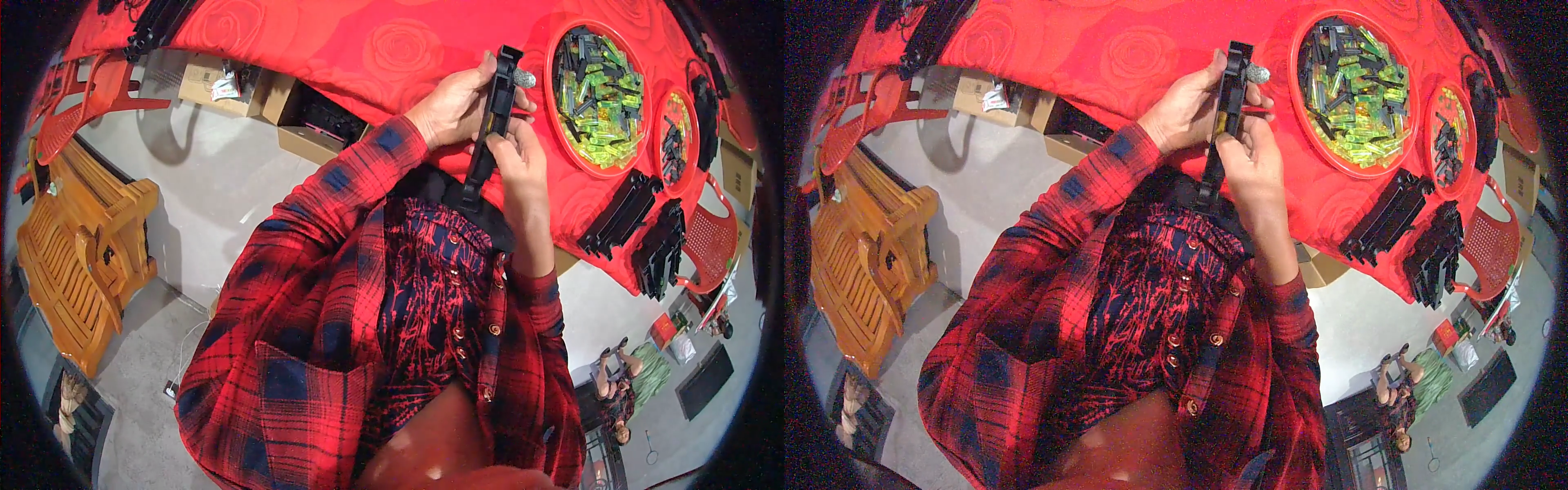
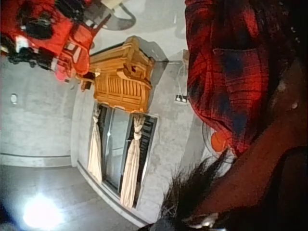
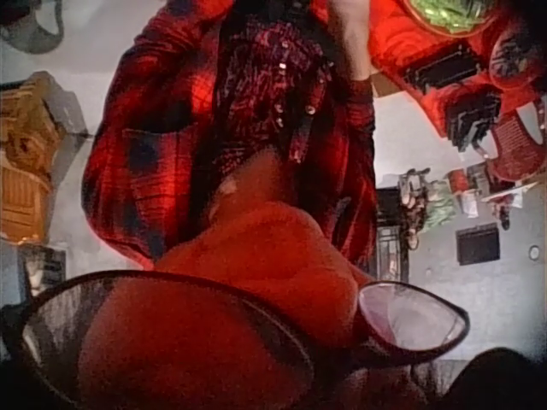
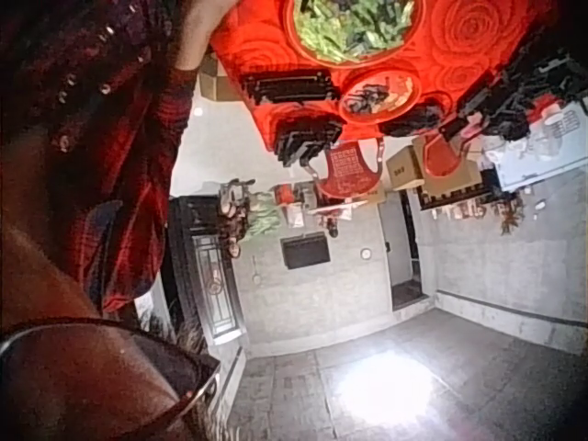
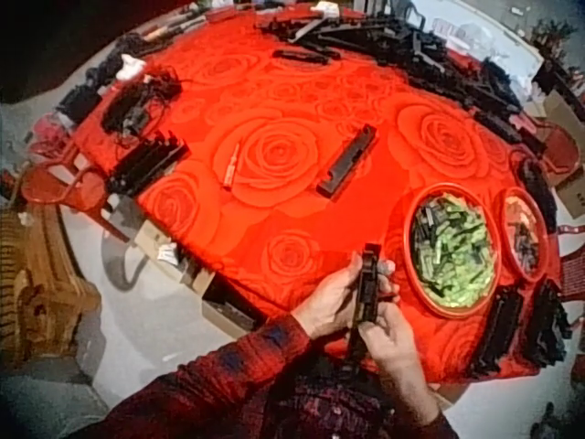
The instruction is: The person assembles various plastic components, including plastic gears and springs, into a plastic cartridge body by hand, snapping the toner cartridge parts together.
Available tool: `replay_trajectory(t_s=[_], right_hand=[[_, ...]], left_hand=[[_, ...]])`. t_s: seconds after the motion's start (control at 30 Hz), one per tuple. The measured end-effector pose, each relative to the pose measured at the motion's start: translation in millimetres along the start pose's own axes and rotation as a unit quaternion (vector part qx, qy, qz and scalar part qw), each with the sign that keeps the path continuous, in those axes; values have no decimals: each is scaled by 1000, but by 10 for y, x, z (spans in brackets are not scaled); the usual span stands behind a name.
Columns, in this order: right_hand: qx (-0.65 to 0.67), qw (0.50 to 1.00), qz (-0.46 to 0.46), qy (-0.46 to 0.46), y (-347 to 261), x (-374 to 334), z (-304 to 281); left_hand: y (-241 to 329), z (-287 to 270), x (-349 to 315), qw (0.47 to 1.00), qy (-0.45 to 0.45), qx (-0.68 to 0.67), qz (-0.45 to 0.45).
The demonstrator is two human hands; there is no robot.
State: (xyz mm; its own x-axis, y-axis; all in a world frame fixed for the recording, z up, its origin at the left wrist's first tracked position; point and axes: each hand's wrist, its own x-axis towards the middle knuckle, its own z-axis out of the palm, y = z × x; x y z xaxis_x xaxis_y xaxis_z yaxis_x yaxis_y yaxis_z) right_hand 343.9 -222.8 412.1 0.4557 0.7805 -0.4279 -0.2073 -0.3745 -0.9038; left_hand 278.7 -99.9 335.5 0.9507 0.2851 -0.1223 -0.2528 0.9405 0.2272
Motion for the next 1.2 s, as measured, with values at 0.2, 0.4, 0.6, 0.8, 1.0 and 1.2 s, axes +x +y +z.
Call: replay_trajectory(t_s=[0.2, 0.4, 0.6, 0.8, 1.0, 1.2], right_hand=[[-7, 1000, -18, 9, 108, 59, 28], [-72, 996, -35, 34, 250, 150, 31], [-226, 969, -69, 65, 310, 221, 35], [-67, 998, 1, -8, 119, 147, -40], [-9, 997, 14, -70, 193, 121, -156], [-49, 997, 29, -47, 159, 118, -52]], left_hand=[[-19, -1, -14, 999, 0, 37, 14], [-36, -32, -23, 999, 19, 31, -1], [-34, 16, -53, 995, 51, 88, 23], [-27, 19, -24, 995, 55, 79, 12], [-30, 64, -23, 993, 61, 99, -8], [-67, 77, -39, 987, 88, 130, 19]])
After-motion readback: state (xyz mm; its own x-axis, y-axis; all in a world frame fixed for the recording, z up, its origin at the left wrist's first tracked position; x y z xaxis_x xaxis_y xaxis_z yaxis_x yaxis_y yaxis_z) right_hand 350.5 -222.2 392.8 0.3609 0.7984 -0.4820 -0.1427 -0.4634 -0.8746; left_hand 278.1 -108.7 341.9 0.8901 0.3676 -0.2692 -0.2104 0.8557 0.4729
